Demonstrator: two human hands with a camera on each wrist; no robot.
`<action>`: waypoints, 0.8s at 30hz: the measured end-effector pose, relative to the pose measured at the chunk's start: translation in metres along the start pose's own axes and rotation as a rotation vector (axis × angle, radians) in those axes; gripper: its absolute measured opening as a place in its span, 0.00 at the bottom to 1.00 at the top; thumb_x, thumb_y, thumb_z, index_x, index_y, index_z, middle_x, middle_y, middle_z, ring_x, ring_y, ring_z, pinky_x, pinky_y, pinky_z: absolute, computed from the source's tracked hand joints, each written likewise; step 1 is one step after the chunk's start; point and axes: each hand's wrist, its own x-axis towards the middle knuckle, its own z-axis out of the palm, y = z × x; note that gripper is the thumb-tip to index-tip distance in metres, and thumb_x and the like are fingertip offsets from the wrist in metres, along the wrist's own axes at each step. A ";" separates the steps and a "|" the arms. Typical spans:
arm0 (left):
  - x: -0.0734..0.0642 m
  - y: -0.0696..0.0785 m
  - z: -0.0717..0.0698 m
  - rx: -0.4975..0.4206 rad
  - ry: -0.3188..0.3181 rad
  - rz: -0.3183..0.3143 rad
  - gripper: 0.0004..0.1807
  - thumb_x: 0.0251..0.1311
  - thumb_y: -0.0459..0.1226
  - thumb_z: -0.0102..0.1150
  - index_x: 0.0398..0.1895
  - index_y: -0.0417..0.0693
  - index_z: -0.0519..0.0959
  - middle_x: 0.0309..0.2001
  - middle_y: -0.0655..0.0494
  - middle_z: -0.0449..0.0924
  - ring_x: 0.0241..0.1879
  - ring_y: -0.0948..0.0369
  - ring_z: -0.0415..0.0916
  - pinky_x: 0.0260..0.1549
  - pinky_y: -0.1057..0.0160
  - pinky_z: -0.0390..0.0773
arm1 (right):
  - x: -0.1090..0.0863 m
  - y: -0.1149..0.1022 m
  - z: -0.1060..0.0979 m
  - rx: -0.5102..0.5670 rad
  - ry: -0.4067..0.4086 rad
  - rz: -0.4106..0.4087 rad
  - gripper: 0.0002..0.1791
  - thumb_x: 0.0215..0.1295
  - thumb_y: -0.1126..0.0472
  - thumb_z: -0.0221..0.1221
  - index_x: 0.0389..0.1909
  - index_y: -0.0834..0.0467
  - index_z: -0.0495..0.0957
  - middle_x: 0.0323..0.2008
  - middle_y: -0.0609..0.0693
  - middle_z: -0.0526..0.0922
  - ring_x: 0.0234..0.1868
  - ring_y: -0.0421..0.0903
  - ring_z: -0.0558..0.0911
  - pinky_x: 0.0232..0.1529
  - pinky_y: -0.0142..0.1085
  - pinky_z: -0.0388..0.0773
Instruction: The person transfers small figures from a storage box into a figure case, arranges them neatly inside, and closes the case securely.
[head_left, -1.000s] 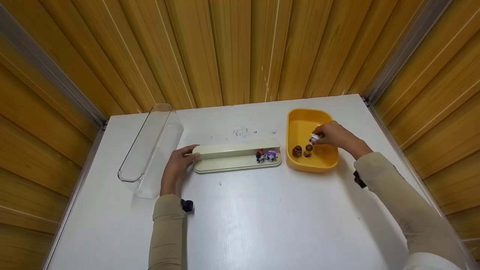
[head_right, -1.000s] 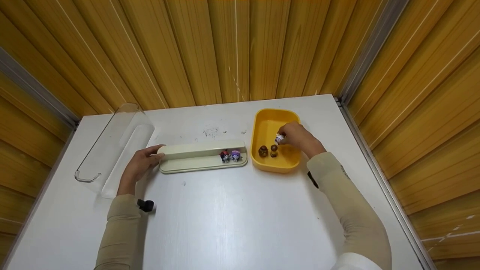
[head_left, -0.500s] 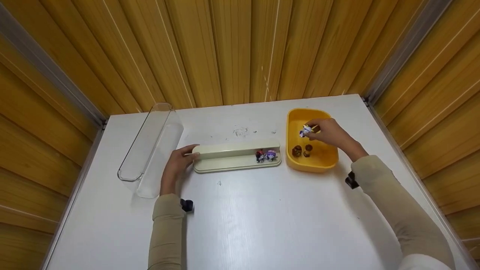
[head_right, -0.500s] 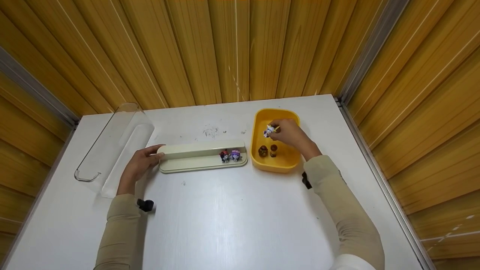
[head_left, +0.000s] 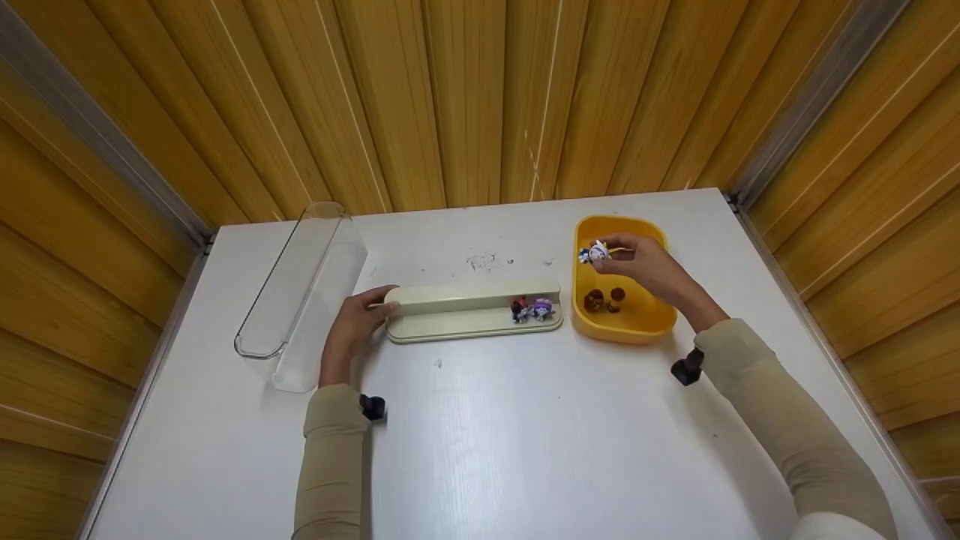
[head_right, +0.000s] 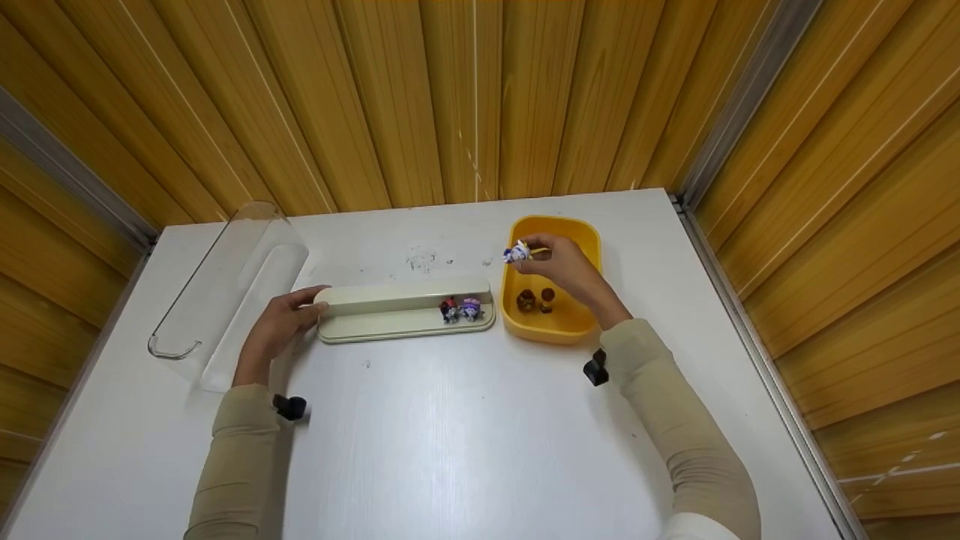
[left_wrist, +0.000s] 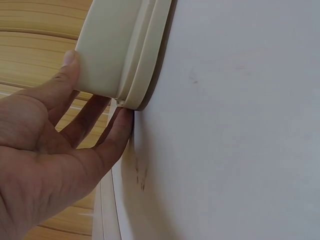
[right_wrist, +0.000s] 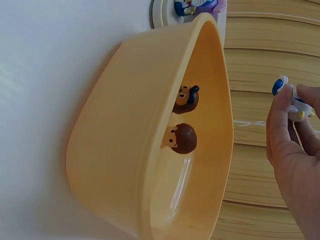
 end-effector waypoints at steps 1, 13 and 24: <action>0.000 0.000 0.000 0.004 0.001 0.006 0.25 0.70 0.39 0.63 0.69 0.46 0.75 0.66 0.41 0.74 0.65 0.50 0.74 0.67 0.52 0.71 | -0.001 -0.002 0.001 0.002 -0.002 -0.005 0.40 0.63 0.43 0.69 0.70 0.59 0.69 0.64 0.58 0.74 0.64 0.55 0.76 0.69 0.51 0.70; 0.000 0.000 0.000 0.023 0.013 -0.017 0.25 0.70 0.40 0.63 0.69 0.47 0.76 0.66 0.43 0.75 0.64 0.51 0.74 0.67 0.52 0.71 | -0.005 -0.016 0.024 0.058 0.061 -0.074 0.31 0.66 0.50 0.68 0.66 0.57 0.73 0.59 0.54 0.79 0.59 0.49 0.80 0.62 0.38 0.78; 0.003 0.000 0.000 0.045 0.020 -0.027 0.26 0.69 0.41 0.64 0.69 0.48 0.76 0.66 0.43 0.76 0.64 0.51 0.74 0.67 0.51 0.71 | -0.008 -0.012 0.036 0.078 0.056 -0.098 0.34 0.65 0.42 0.66 0.67 0.53 0.75 0.57 0.52 0.83 0.56 0.50 0.83 0.60 0.41 0.79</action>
